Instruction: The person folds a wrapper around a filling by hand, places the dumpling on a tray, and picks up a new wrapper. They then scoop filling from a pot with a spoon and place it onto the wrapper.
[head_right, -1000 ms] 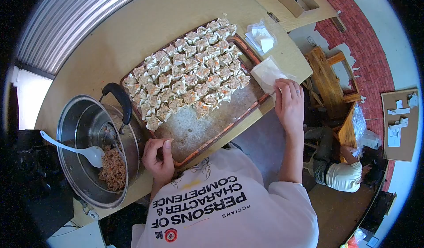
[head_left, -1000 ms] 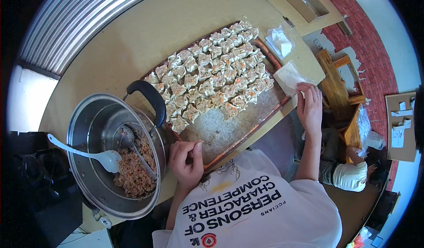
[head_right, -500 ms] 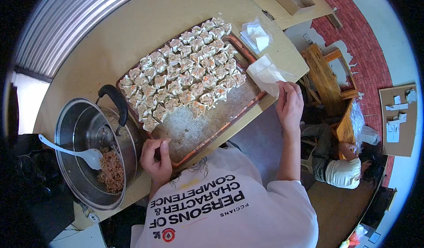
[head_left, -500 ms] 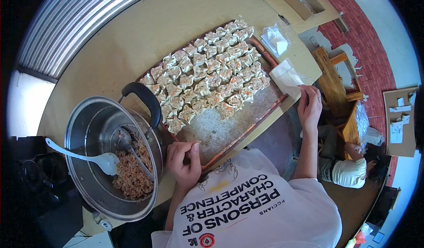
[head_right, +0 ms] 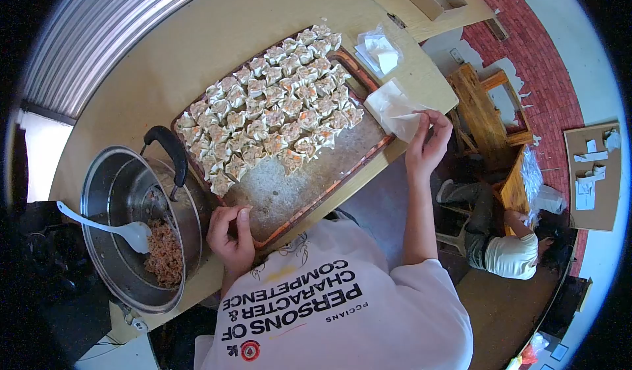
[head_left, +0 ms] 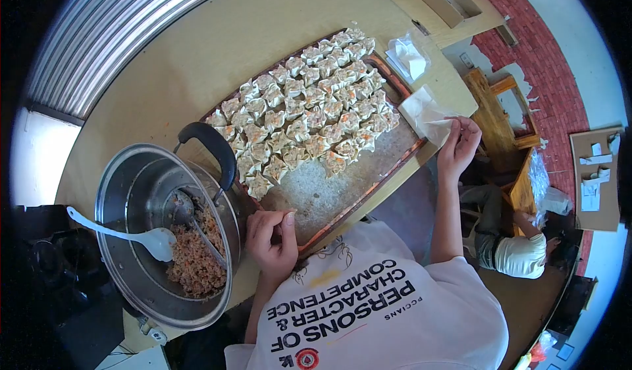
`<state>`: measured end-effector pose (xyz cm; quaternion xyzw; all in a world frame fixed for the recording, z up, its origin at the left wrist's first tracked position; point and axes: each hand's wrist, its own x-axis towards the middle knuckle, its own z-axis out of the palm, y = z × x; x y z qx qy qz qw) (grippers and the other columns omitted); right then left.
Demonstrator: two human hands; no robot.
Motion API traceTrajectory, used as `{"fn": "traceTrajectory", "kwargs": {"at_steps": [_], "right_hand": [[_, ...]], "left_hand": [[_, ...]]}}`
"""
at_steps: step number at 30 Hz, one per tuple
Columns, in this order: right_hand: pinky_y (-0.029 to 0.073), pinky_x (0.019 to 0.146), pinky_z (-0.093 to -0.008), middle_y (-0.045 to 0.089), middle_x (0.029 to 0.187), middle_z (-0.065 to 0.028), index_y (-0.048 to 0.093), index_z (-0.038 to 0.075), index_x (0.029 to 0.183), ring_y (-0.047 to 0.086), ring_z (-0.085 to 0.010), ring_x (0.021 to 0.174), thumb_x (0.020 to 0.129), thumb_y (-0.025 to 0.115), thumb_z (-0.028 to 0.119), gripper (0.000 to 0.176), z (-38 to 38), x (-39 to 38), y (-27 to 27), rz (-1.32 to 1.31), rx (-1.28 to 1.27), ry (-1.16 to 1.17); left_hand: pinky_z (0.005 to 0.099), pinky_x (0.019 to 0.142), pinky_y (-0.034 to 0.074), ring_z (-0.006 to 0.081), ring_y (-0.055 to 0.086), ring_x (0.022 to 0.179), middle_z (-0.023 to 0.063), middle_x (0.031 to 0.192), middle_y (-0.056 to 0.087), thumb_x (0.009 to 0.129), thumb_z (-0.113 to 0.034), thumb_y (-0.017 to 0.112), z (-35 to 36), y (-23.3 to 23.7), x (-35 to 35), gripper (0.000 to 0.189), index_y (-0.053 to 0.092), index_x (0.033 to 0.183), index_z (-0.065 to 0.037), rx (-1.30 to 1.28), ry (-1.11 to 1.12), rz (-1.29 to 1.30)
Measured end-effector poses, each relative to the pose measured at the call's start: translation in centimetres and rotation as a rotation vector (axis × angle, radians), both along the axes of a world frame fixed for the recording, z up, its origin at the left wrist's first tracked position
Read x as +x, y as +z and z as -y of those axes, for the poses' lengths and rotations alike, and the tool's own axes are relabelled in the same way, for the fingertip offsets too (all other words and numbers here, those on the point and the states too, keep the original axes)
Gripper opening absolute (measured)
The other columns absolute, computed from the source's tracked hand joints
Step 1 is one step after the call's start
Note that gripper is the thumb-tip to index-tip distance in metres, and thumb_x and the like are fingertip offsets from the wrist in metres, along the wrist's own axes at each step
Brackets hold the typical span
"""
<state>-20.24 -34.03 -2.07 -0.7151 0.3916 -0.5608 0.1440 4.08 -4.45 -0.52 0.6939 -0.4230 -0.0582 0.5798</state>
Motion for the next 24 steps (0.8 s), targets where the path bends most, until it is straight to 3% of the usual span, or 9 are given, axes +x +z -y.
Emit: {"fn": "traceTrajectory", "kwargs": {"at_steps": [7, 17, 20, 24], "right_hand": [[0.049, 0.091, -0.029, 0.063, 0.107, -0.0087, 0.05, 0.003, 0.116, 0.064, -0.0161, 0.099, 0.106, 0.056, 0.004, 0.012, -0.4, 1.6, -1.3, 0.309, 0.003, 0.03], [0.049, 0.093, -0.0283, 0.064, 0.107, -0.0086, 0.05, 0.005, 0.113, 0.063, -0.0143, 0.1, 0.107, 0.055, 0.004, 0.008, -3.1, 1.8, -1.9, 0.43, 0.097, -0.048], [0.049, 0.094, -0.0296, 0.065, 0.107, -0.009, 0.05, 0.004, 0.113, 0.063, -0.0152, 0.101, 0.107, 0.054, 0.003, 0.007, -3.2, 1.2, -1.9, 0.448, 0.117, -0.054], [0.049, 0.094, -0.028, 0.062, 0.108, -0.0087, 0.049, 0.004, 0.115, 0.061, -0.0149, 0.102, 0.102, 0.063, 0.002, 0.019, -2.9, 0.9, -0.9, 0.518, 0.225, -0.01]], "left_hand": [[0.0327, 0.063, 0.04, 0.0192, 0.05, 0.069, 0.0057, 0.08, 0.062, 0.091, -0.002, 0.071, 0.0, 0.2, 0.0, 0.005, 0.073, 0.096, -0.003, 0.04, 0.005, 0.024], [0.0331, 0.064, 0.042, 0.0215, 0.053, 0.071, 0.0073, 0.08, 0.063, 0.091, -0.001, 0.07, 0.0, -0.1, 0.0, 0.003, 0.071, 0.093, -0.002, 0.048, 0.027, 0.036], [0.0349, 0.072, 0.048, 0.0237, 0.061, 0.076, 0.0113, 0.087, 0.069, 0.097, -0.002, 0.064, -0.2, 0.5, 0.0, 0.006, 0.067, 0.093, 0.001, 0.115, 0.011, 0.047], [0.035, 0.072, 0.048, 0.024, 0.061, 0.076, 0.0112, 0.087, 0.07, 0.097, -0.002, 0.064, -0.1, 0.8, 0.0, 0.006, 0.067, 0.093, 0.001, 0.142, 0.009, 0.024]]}}
